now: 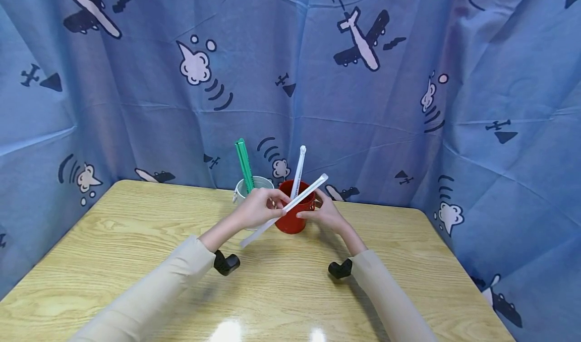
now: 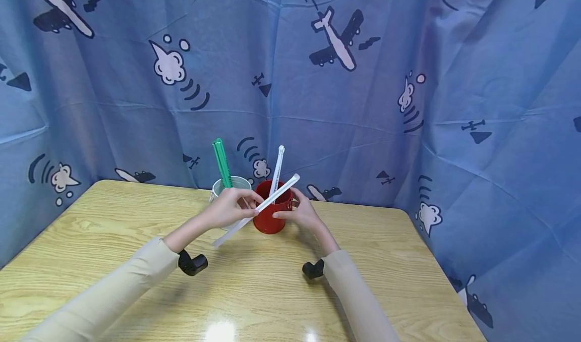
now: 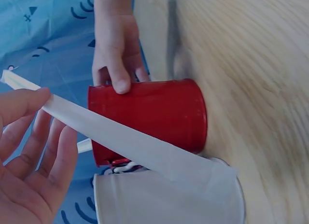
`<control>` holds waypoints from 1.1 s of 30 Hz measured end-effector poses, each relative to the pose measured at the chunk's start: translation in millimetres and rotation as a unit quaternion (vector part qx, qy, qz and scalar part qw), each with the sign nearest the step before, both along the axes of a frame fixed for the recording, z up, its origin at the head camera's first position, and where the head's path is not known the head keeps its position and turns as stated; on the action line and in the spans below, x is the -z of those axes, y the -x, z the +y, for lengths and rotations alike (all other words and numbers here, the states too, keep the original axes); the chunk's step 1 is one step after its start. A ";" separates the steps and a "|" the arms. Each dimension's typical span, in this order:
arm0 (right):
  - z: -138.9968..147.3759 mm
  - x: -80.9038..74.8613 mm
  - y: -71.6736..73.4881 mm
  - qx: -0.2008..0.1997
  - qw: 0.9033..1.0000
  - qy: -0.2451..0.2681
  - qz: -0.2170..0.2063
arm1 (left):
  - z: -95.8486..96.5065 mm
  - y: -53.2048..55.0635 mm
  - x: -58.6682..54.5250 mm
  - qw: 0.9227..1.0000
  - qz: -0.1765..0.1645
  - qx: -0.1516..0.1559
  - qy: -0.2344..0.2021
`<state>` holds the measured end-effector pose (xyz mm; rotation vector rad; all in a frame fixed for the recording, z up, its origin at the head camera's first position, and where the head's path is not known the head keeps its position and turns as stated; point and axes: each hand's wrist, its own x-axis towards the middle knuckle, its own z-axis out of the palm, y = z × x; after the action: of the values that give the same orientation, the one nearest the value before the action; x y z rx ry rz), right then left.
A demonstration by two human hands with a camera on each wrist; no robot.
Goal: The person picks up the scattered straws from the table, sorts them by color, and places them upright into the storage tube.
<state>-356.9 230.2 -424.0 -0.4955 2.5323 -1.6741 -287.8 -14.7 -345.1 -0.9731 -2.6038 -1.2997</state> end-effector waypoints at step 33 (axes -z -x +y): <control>-7.1 -28.0 -22.0 -0.026 0.999 0.010 -0.019 | 30.6 31.4 -52.6 0.977 0.033 -0.125 -0.172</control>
<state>-334.9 223.1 -396.0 -0.5212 2.4578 -1.6768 -319.2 15.9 -292.5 -0.5992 -2.2535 -1.5453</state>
